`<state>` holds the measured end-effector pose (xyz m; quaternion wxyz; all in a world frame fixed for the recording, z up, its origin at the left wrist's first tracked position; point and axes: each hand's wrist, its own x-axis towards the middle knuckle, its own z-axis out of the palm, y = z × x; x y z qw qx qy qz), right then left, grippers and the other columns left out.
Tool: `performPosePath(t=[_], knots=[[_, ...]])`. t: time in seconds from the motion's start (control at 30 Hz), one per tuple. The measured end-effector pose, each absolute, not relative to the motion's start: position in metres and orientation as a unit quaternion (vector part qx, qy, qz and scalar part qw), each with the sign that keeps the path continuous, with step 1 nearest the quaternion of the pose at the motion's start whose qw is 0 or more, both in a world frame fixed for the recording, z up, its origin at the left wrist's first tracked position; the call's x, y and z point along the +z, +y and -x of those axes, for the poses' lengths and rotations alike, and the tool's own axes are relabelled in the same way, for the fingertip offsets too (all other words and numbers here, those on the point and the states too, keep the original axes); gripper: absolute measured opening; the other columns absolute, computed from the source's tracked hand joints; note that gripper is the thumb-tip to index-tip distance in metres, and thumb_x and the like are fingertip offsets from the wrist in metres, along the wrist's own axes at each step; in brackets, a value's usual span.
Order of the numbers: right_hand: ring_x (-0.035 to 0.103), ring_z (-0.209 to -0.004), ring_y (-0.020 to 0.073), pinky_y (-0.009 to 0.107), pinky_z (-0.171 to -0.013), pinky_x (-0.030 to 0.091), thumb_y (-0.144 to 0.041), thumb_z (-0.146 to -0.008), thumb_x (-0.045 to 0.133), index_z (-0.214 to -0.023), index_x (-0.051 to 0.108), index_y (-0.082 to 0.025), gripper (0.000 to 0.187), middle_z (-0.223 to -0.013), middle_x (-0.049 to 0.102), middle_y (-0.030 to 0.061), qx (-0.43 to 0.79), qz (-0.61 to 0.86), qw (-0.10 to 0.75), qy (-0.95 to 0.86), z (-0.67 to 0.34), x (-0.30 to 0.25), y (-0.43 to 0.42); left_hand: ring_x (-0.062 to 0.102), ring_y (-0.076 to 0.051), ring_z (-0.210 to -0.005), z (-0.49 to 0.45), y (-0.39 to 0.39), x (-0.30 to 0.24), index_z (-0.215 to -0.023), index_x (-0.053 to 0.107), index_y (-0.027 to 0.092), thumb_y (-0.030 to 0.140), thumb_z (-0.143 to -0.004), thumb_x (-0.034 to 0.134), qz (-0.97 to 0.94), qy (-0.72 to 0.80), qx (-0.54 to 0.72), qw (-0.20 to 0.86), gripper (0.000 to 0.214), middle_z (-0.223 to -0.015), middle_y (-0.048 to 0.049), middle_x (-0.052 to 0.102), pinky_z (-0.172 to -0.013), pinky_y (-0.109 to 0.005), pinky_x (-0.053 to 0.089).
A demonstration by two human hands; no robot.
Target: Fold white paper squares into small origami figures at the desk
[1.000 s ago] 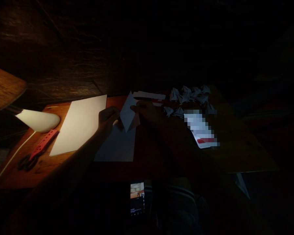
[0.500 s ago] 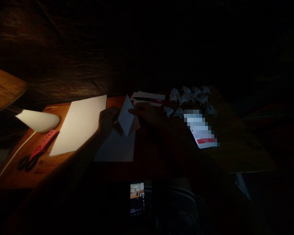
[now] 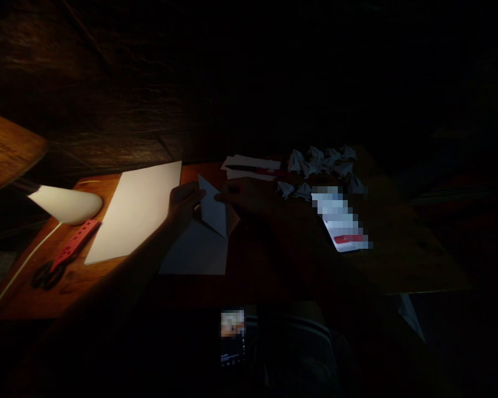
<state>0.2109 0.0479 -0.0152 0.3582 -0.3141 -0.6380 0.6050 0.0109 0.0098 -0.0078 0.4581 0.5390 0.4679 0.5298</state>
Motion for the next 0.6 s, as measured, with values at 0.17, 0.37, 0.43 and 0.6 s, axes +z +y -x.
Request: performPosePath(t=[0.17, 0.37, 0.43, 0.6], knots=[[0.049, -0.066, 0.0118, 0.028, -0.065, 0.036, -0.052, -0.069, 0.091, -0.067, 0.058, -0.020, 0.046, -0.068, 0.055, -0.0045, 0.604, 0.311, 0.349, -0.646, -0.2112, -0.0117, 0.0495, 0.032, -0.006, -0.047, -0.0111, 0.0087, -0.0068, -0.057, 0.045, 0.020, 0.039, -0.071, 0.082, -0.556, 0.452, 0.530, 0.454, 0.044, -0.052, 0.0071, 0.037, -0.046, -0.022, 0.024], [0.049, -0.067, 0.0122, 0.028, -0.066, 0.038, -0.050, -0.068, 0.090, -0.066, 0.060, -0.019, 0.043, -0.068, 0.055, -0.0041, 0.600, 0.302, 0.343, -0.656, -0.2114, -0.0133, 0.0520, 0.040, -0.008, -0.051, -0.0099, 0.0119, -0.0088, -0.061, 0.055, 0.020, 0.038, -0.071, 0.078, -0.546, 0.468, 0.544, 0.433, 0.031, -0.056, 0.0053, 0.045, -0.048, -0.022, 0.027], [0.049, -0.067, 0.0127, 0.028, -0.066, 0.038, -0.048, -0.069, 0.088, -0.067, 0.061, -0.019, 0.040, -0.068, 0.055, -0.0038, 0.595, 0.301, 0.330, -0.668, -0.2116, -0.0140, 0.0526, 0.042, -0.008, -0.052, -0.0099, 0.0129, -0.0090, -0.061, 0.056, 0.020, 0.035, -0.068, 0.077, -0.534, 0.471, 0.547, 0.440, 0.028, -0.056, 0.0047, 0.048, -0.048, -0.022, 0.028], [0.052, -0.073, 0.0141, 0.029, -0.070, 0.042, -0.044, -0.075, 0.083, -0.072, 0.061, -0.020, 0.033, -0.074, 0.058, -0.0028, 0.598, 0.274, 0.333, -0.676, -0.2115, -0.0147, 0.0514, 0.038, -0.008, -0.048, -0.0118, 0.0119, -0.0058, -0.057, 0.052, 0.020, 0.036, -0.065, 0.078, -0.517, 0.483, 0.513, 0.486, 0.032, -0.053, 0.0052, 0.044, -0.045, -0.022, 0.025]])
